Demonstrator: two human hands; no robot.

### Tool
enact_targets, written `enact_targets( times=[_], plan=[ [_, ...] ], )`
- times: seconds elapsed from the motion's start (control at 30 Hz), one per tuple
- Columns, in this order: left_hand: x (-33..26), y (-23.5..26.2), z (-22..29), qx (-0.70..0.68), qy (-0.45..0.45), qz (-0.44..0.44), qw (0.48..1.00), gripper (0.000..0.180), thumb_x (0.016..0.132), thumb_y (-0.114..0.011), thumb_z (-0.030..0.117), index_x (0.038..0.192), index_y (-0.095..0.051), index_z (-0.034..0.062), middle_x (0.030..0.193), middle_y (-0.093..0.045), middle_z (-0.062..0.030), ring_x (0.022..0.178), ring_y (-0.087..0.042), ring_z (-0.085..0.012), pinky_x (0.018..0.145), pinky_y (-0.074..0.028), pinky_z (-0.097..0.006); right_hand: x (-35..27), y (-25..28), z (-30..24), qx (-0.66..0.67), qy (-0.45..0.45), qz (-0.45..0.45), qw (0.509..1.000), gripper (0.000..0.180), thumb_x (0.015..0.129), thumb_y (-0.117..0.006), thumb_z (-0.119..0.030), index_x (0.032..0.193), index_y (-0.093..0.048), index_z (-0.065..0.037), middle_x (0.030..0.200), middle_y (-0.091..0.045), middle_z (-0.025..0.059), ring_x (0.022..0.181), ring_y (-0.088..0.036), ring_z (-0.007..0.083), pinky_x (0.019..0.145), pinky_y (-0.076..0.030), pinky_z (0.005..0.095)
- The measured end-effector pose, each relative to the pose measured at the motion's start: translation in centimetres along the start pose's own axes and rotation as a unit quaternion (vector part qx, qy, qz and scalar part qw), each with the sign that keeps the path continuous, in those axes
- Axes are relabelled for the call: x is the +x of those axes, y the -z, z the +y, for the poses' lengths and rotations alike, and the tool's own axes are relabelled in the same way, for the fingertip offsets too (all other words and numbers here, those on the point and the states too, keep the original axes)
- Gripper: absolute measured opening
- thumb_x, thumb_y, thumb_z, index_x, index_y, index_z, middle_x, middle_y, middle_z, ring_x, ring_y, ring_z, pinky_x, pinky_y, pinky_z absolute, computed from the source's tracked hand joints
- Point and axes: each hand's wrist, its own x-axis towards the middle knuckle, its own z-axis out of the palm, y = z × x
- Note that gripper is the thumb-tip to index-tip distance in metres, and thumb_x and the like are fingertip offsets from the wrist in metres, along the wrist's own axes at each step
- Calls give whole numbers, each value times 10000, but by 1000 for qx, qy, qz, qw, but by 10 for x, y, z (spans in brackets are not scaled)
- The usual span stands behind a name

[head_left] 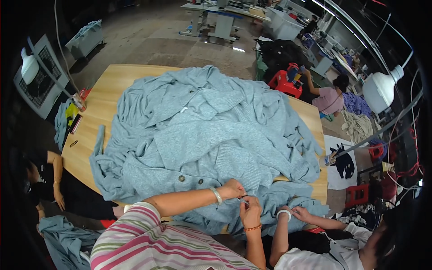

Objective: Inspecting knit sweaters and trimming loose threads using thread snips on a workshop table.

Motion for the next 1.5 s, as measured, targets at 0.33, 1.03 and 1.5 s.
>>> enact_targets(
  times=[0.33,1.03,1.5],
  plan=[
    [-2,11,-9,54,-56,-93,993,162,832,-696,102,929,-666,-24,845,-657,-42,770,-590,-81,685,-487,-218,-3,-1,7,-46,-12,6,999,270,780,-637,-88,1027,-616,19,895,-624,226,792,-625,387,684,-515,431],
    [-108,35,8,312,-350,-53,882,109,826,-589,91,870,-610,-6,847,-606,-161,768,-597,-339,684,-472,-399,-61,-11,-59,6,14,7,1000,218,780,-566,93,983,-632,49,780,-600,170,653,-639,282,587,-495,346],
    [-178,69,9,469,-452,-21,759,696,696,-664,102,1351,-431,126,1314,-469,-118,1264,-389,-262,1022,-244,-520,-110,44,-119,345,-123,93,926,98,878,-637,-109,829,-608,-29,678,-578,-33,515,-444,4,445,-333,174]
  ],
)
